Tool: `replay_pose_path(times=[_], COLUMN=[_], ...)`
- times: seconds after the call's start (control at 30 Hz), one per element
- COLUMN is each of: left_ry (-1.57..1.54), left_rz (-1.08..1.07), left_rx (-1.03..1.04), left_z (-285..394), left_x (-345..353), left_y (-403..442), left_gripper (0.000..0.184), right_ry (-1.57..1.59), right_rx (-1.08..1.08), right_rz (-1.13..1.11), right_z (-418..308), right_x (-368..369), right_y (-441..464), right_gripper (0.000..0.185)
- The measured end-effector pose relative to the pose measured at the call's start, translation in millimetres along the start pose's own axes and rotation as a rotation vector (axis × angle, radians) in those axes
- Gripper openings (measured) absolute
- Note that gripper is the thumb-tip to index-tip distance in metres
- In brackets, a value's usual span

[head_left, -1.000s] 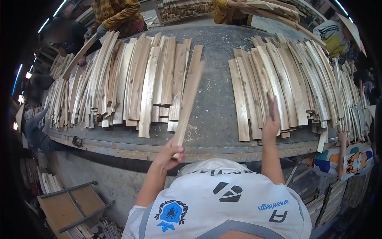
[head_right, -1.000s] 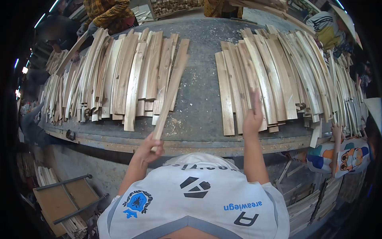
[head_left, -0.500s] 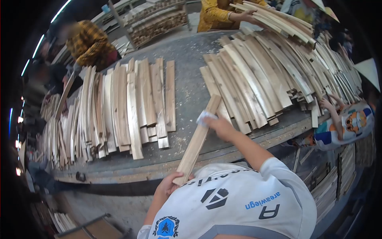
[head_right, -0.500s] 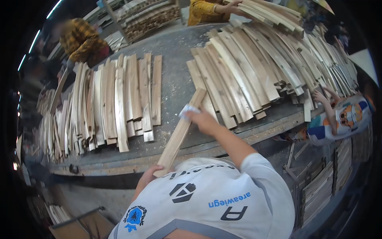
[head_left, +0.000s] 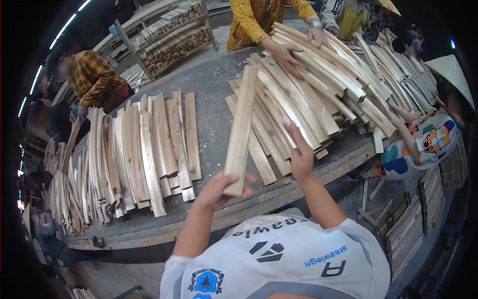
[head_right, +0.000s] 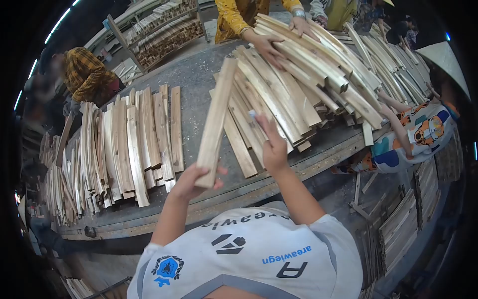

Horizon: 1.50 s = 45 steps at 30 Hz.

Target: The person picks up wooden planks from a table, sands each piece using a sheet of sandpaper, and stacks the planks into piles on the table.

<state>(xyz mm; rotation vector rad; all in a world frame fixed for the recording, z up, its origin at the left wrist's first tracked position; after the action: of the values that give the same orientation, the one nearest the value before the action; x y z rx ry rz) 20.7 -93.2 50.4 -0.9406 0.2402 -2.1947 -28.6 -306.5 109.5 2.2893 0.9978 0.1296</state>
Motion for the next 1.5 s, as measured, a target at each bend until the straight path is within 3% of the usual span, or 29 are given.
replay_pose_path(times=[0.1, 0.3, 0.37, 0.47, 0.57, 0.7, 0.77, 0.9, 1.1, 1.2, 1.27, 1.33, 1.37, 1.4, 1.5], left_ry=[-0.073, 0.247, 0.382, 1.134, 1.104, 0.944, 0.987, 0.856, 0.880, 1.190, 1.443, 1.440, 1.557, 1.661, 1.848], left_rz=[-0.062, -0.127, -0.184, 0.094, 0.609, 0.649, 0.644, 0.579, 0.655, 0.793, 1.024, 1.238, 1.510, 1.689, 1.700], left_rx=[-0.037, -0.124, -0.287, 0.005, 0.586, 0.625, 0.560, 0.595, 0.675, 0.625, 0.608, 0.562, 0.473, 0.063, -0.403], left_z=[5, -44, -75, -40, 17, 6, 3, -1, 9, 31, 54, 78, 75, 86, 64], left_x=[50, 133, 138, 115, 89, 71, 85, 71, 33, -4, -53, -120, -167, -185, -242], left_y=[74, 175, 209, 230, 231, 306, 307, 313, 279, 214, 144, 65, 25, -22, -111], left_gripper=[0.046, 0.041, 0.045, 0.066, 0.085, 0.091, 0.092, 0.083, 0.076, 0.077, 0.077, 0.073, 0.068, 0.066, 0.064], right_ry=[0.028, 0.023, -0.012, -0.063, -0.131, -0.182, -0.210, -0.242, -0.112, -0.012, 0.036, -0.052, -0.103, -0.074, -0.067], right_rx=[0.066, 0.192, 0.202, 0.208, 0.222, 0.211, 0.198, 0.176, 0.168, 0.251, 0.296, 0.342, 0.362, 0.343, 0.256], right_rz=[0.113, 0.306, 0.349, 0.398, 0.445, 0.441, 0.432, 0.364, 0.378, 0.399, 0.396, 0.341, 0.325, 0.286, 0.145], right_z=[3, 26, 30, 34, 33, 40, 39, 48, 50, 60, 58, 54, 51, 50, 35], right_x=[-48, -132, -152, -178, -197, -203, -202, -199, -192, -185, -176, -161, -155, -144, -100], right_y=[8, -6, -10, -11, -9, -8, -3, 2, 13, 8, 9, 14, 13, 15, 25], right_gripper=[0.074, 0.073, 0.072, 0.072, 0.071, 0.070, 0.069, 0.069, 0.073, 0.074, 0.074, 0.075, 0.075, 0.076, 0.078])
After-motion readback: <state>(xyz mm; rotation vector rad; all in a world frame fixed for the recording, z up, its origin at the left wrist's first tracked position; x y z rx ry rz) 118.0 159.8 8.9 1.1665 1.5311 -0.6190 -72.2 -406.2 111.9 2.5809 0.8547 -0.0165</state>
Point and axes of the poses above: each hand's wrist, its own y-axis towards the middle knuckle, its own x-axis out of the palm, z = x × y, the point moved 8 cm from there along y, towards the middle knuckle, and after that the axes turned 10 degrees about z, right-handed, at the moved point
